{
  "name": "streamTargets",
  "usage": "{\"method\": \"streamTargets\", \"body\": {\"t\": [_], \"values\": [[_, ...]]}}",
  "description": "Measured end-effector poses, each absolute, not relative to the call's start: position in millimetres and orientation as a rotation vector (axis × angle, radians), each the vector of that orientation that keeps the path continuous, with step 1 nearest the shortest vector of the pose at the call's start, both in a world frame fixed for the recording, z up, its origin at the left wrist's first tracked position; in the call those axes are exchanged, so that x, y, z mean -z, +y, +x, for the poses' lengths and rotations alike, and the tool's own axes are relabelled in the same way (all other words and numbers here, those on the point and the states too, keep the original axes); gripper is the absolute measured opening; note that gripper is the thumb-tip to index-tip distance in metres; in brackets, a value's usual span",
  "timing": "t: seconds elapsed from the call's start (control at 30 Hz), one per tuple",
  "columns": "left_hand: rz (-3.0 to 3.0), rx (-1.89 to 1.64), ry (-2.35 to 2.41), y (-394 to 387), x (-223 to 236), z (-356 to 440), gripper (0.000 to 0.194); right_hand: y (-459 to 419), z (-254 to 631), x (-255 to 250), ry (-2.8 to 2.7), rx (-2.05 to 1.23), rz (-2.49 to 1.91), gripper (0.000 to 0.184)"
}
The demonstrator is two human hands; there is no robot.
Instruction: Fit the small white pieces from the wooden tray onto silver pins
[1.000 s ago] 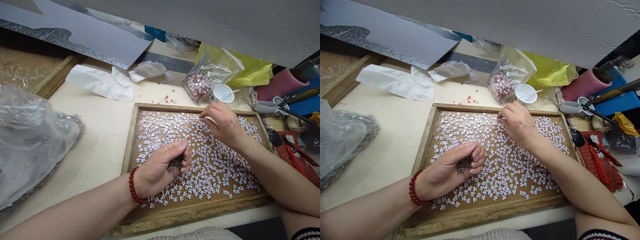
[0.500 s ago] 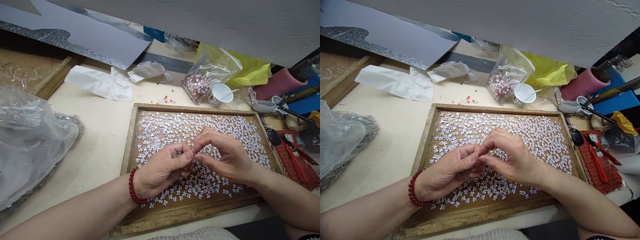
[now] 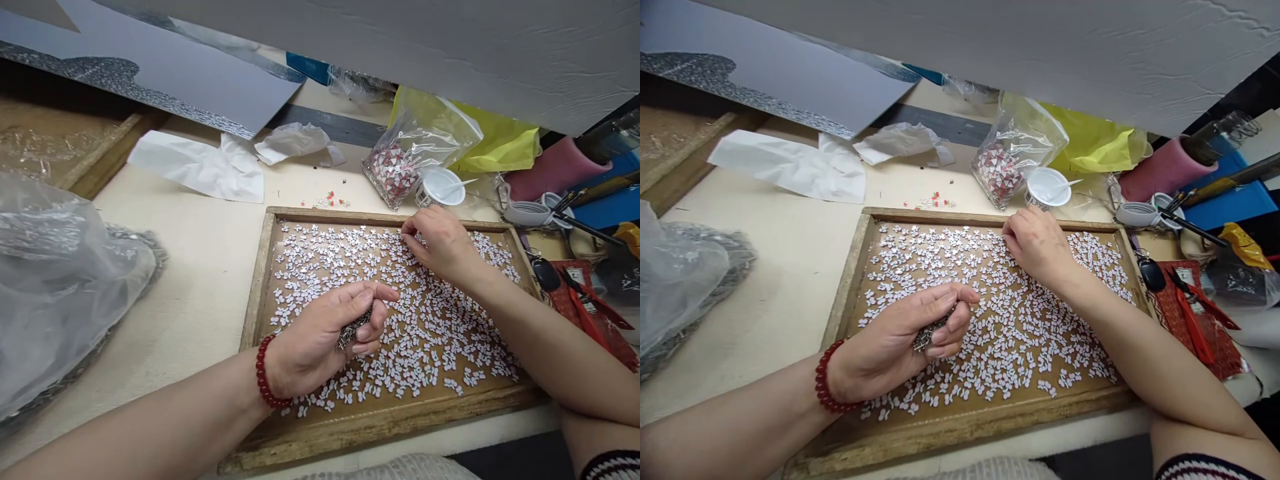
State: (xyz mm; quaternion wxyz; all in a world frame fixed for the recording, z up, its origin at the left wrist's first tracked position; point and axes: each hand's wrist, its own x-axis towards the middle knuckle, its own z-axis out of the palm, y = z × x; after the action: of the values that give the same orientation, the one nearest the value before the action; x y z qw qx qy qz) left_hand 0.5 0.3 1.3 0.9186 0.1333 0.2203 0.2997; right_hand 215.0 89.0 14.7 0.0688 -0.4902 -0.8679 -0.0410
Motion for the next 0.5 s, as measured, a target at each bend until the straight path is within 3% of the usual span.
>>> {"method": "streamTargets", "body": {"t": [0.13,0.5], "values": [[0.282,-0.603,0.443,0.7,-1.3,-0.5,0.014,88.5,210.6,-13.1,-2.642,0.167,-1.54,0.013],[0.313,-0.591,0.42,0.5,0.0,-1.8,0.028,89.1,208.4,-13.9,-2.682,0.192,-1.548,0.014]]}}
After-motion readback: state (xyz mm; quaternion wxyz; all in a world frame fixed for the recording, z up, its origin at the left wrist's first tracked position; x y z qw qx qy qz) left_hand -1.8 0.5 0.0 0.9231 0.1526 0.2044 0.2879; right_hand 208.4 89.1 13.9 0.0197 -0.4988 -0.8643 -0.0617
